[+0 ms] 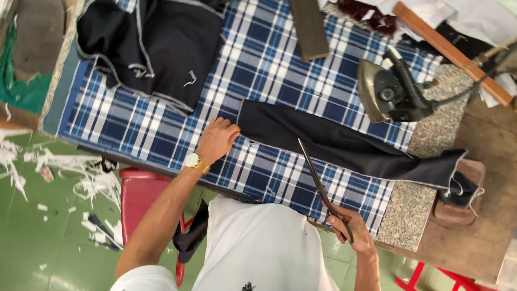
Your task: The person uses shears to cut black fabric pieces on a plaid-covered table. They repeatedly pick up fabric, position it, cut along marked lines, and set the cut pieces aside. An iron and other fabric scraps are visible on the table.
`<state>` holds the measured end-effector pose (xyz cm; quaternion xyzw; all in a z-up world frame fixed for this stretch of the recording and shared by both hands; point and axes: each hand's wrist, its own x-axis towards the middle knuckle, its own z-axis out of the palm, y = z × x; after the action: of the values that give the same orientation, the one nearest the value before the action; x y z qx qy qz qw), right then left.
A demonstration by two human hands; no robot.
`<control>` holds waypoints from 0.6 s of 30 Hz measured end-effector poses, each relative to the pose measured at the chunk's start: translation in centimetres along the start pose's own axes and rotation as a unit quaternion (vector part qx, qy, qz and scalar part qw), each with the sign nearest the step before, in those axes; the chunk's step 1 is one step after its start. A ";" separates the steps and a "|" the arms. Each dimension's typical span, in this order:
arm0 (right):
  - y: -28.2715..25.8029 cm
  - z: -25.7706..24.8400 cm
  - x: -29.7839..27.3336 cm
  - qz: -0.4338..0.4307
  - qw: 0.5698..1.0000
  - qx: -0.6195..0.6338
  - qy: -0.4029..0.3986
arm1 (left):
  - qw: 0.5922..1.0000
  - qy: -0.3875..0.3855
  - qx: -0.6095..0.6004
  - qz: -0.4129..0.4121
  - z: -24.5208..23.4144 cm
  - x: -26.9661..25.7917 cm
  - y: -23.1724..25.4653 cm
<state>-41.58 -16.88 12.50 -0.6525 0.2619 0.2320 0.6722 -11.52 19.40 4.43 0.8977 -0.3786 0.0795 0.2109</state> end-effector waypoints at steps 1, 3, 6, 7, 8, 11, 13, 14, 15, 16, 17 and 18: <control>0.5 -0.3 -0.2 -0.026 1.000 0.010 -0.003 | 0.991 -0.099 -0.061 -0.070 -1.0 1.5 0.2; 1.1 -0.7 -0.4 -0.052 0.998 0.022 -0.003 | 0.963 -0.199 -0.118 -0.135 -3.1 4.7 1.0; 1.3 -0.5 -0.7 -0.080 0.996 0.025 -0.001 | 0.968 -0.179 -0.100 -0.143 -6.0 9.3 2.7; 1.0 -0.3 -0.7 -0.091 0.996 0.023 0.005 | 0.975 -0.063 -0.171 -0.127 -6.6 10.4 3.3; 0.8 -0.1 -0.7 -0.101 0.995 0.022 0.011 | 0.964 0.055 -0.239 -0.108 -7.2 11.6 3.8; 1.0 -0.1 -0.8 -0.121 0.992 0.018 0.008 | 0.968 0.053 -0.197 -0.148 -6.5 11.8 5.0; 1.2 0.0 -0.9 -0.113 0.993 0.020 0.006 | 0.978 0.047 -0.155 -0.133 -4.3 9.1 5.6; 1.4 0.0 -0.9 -0.103 0.994 0.021 0.004 | 0.986 0.040 -0.113 -0.119 -3.1 7.8 5.8; 0.7 0.4 -1.0 -0.100 0.995 0.024 0.005 | 0.986 0.036 -0.114 -0.119 -2.2 5.9 6.3; 0.1 0.7 -1.1 -0.096 0.995 0.004 -0.003 | 0.986 0.028 -0.105 -0.129 -1.2 4.0 6.6; -0.6 1.0 -1.2 -0.090 0.996 -0.017 -0.012 | 0.985 0.021 -0.096 -0.140 -0.2 1.9 7.1; 0.9 0.5 -0.1 -0.086 0.996 -0.016 -0.011 | 0.985 0.016 -0.098 -0.141 0.4 0.7 7.2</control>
<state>-42.20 -16.33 11.92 -0.6802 0.1937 0.1847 0.6824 -16.18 14.25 6.62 0.9157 -0.2507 0.0260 0.3130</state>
